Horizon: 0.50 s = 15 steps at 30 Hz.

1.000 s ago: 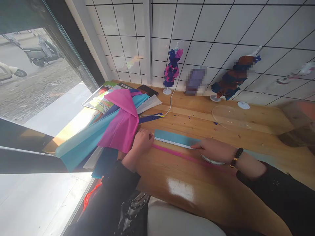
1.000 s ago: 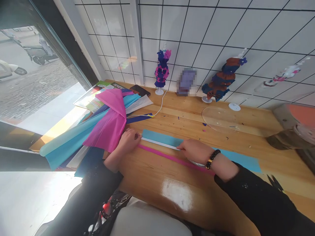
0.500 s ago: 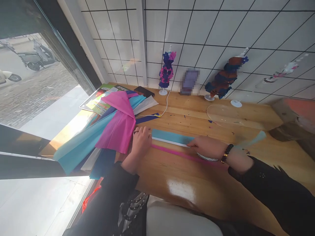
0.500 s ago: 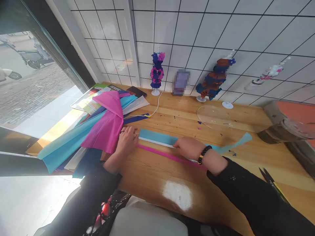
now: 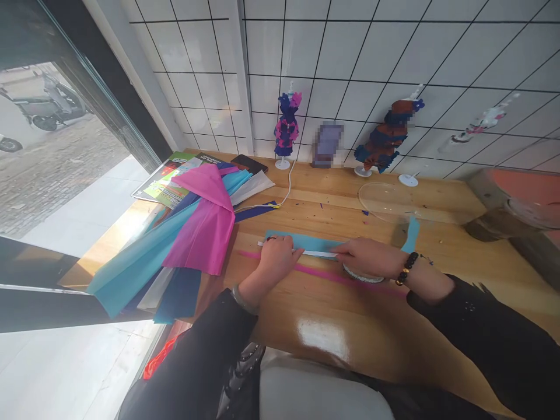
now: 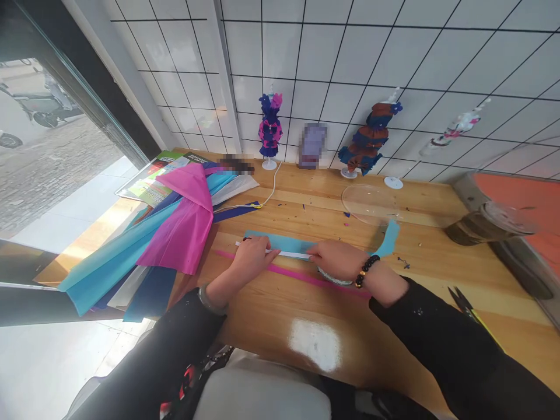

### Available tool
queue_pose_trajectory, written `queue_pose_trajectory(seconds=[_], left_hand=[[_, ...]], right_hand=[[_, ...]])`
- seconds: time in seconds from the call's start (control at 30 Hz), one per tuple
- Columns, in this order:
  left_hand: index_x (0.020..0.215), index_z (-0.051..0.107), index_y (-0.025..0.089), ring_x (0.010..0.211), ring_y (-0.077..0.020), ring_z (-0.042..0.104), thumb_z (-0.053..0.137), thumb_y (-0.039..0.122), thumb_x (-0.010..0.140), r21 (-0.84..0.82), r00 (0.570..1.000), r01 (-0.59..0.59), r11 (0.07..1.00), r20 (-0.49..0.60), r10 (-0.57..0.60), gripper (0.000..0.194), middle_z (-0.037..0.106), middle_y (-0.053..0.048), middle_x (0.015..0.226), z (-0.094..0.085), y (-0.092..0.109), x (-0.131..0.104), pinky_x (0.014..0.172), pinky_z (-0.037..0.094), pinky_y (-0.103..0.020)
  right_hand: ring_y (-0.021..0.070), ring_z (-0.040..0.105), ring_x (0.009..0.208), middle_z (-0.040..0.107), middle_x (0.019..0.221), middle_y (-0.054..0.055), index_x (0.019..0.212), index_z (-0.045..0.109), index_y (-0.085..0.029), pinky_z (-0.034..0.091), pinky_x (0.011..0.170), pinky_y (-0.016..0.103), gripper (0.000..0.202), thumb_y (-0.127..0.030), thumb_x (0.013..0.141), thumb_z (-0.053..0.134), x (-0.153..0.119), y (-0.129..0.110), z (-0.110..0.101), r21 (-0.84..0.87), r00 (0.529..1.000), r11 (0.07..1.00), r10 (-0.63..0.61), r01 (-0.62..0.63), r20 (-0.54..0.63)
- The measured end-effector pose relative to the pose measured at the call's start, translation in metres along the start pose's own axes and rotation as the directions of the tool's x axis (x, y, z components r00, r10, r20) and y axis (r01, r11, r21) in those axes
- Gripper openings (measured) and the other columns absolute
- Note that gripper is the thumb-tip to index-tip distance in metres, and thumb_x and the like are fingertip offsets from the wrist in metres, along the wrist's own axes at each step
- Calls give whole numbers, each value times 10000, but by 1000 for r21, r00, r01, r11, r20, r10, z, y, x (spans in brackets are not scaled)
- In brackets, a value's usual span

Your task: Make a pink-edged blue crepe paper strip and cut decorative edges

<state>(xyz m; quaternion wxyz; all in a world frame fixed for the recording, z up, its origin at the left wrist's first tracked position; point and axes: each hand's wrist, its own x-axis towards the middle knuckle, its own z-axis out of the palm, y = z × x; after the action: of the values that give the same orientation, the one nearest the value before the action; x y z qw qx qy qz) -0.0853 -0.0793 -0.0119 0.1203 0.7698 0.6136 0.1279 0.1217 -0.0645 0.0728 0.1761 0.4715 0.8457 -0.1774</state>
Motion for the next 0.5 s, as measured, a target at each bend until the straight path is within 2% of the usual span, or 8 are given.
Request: queue_pose_trajectory(seconds=[0.13, 0.27, 0.37, 0.5], left_hand=[[806, 562, 137, 810, -274, 575, 491, 512, 777, 54, 999, 27, 998, -22, -26, 383, 630, -125, 799, 0, 7, 0, 699, 391, -364], [827, 558, 130, 825, -287, 575, 465, 546, 776, 84, 999, 46, 995, -20, -44, 429, 629, -133, 787, 0, 12, 1, 705, 390, -370], [850, 556, 126, 834, -293, 574, 447, 567, 776, 109, 998, 59, 992, -15, -58, 460, 628, -137, 793, -1, 13, 2, 707, 387, -373], [873, 551, 124, 844, -293, 571, 417, 589, 780, 130, 998, 70, 989, -16, -68, 492, 623, -138, 809, 2, 14, 3, 716, 379, -372]], right_hand=[[169, 573, 659, 658, 742, 46, 803, 626, -198, 403, 609, 260, 453, -434, 886, 249, -10, 18, -3, 162, 1000, 987, -5, 4, 8], [173, 589, 722, 665, 819, 42, 823, 620, -200, 420, 651, 259, 430, -458, 870, 280, -22, 36, -1, 256, 999, 966, 48, -41, -23], [163, 585, 693, 665, 815, 33, 869, 626, -209, 419, 613, 251, 397, -481, 845, 336, -32, 43, 0, 288, 993, 953, 113, -99, -31], [157, 568, 621, 652, 722, 28, 834, 630, -218, 387, 540, 246, 391, -520, 812, 382, -44, 46, 2, 257, 971, 947, 220, -191, -91]])
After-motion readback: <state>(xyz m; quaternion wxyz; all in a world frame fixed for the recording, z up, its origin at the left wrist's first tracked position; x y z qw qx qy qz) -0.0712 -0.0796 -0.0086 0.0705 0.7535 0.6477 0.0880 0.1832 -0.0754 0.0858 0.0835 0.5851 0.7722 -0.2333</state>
